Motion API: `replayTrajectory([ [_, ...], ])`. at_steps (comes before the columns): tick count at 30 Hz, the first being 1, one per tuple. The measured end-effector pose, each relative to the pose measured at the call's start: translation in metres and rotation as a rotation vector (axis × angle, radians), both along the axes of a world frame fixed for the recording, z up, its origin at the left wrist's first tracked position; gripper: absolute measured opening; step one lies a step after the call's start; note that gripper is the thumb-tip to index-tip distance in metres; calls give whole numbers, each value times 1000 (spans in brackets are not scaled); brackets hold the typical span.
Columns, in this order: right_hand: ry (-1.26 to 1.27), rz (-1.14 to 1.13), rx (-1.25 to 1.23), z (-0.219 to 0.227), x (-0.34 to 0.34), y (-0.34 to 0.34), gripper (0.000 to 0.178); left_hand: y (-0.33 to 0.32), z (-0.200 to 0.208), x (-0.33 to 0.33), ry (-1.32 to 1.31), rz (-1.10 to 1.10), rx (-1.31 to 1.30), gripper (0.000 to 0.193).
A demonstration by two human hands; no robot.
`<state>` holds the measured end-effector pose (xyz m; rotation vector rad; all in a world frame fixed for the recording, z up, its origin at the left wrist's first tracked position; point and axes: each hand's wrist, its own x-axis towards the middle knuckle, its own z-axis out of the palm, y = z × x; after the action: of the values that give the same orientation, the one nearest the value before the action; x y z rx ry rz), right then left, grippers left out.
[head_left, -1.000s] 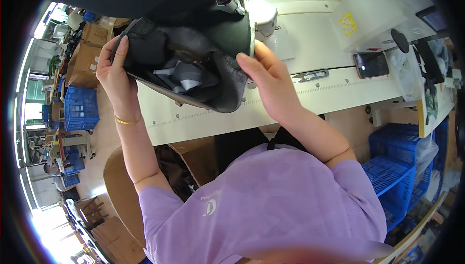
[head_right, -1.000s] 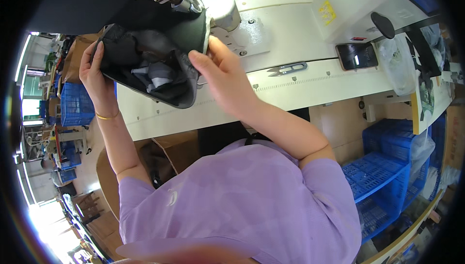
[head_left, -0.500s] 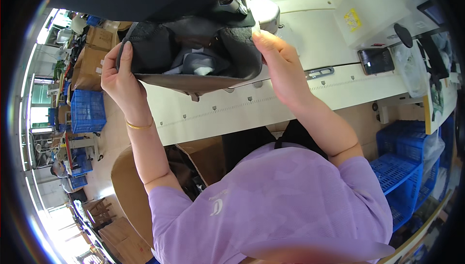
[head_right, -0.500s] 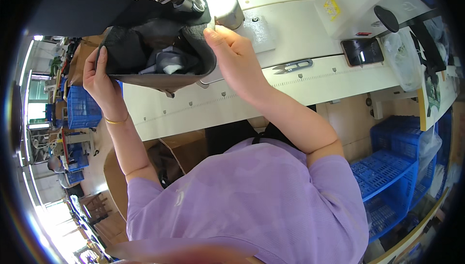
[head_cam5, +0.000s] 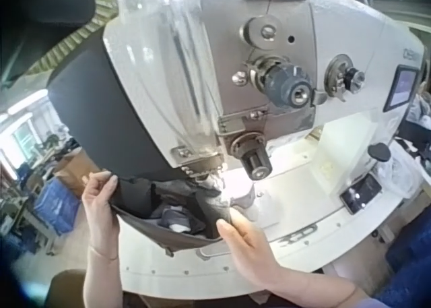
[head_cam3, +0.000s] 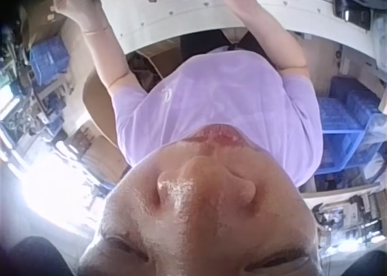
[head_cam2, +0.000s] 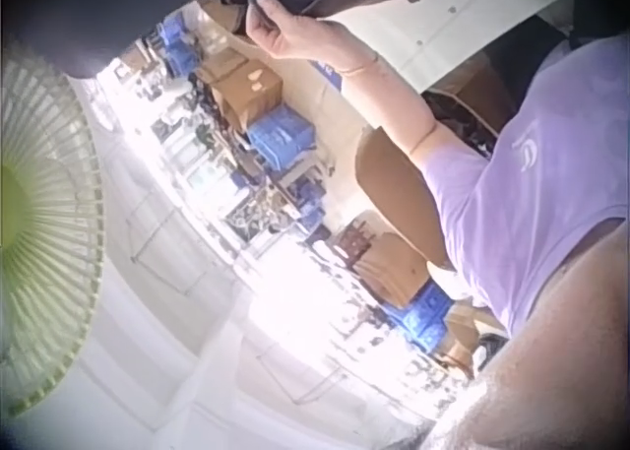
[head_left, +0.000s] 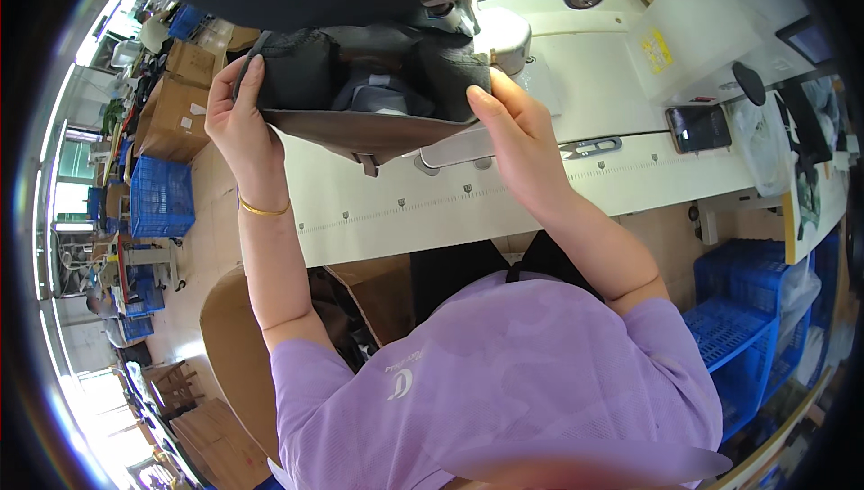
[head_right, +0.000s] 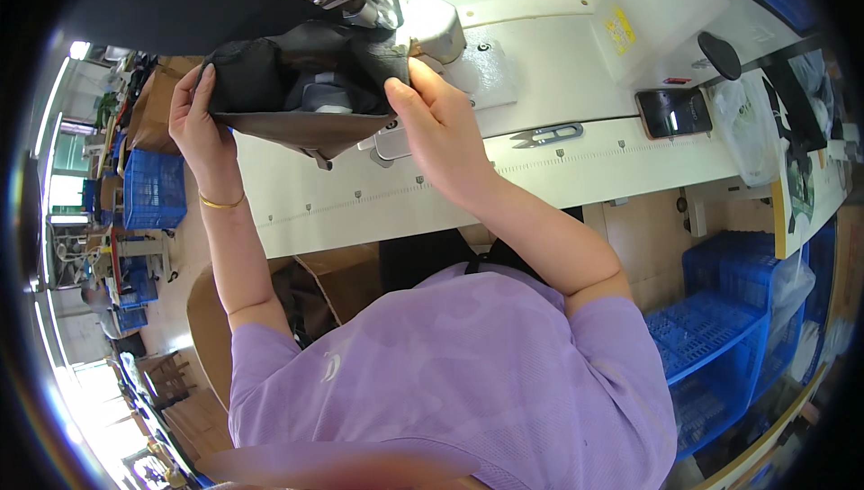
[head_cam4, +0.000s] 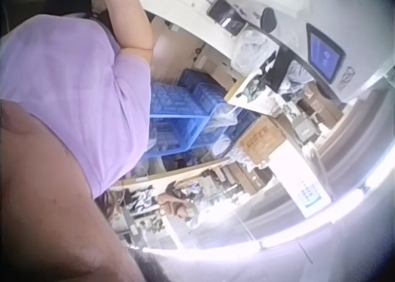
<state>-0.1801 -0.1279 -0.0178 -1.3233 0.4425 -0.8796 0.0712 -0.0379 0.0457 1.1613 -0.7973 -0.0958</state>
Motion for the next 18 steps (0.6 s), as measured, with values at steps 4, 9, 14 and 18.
replayTrajectory([
  [4,-37,-38,-28,3,3,1,29,4,2,1,98,-40,55,20],
  [9,13,-109,-78,-1,-3,11,35,5,-8,6,219,-164,171,25],
  [14,142,-93,-134,-5,-10,14,37,5,-12,11,230,-143,181,23],
  [18,127,140,-89,-12,-15,28,31,-37,11,80,-97,108,72,23],
])
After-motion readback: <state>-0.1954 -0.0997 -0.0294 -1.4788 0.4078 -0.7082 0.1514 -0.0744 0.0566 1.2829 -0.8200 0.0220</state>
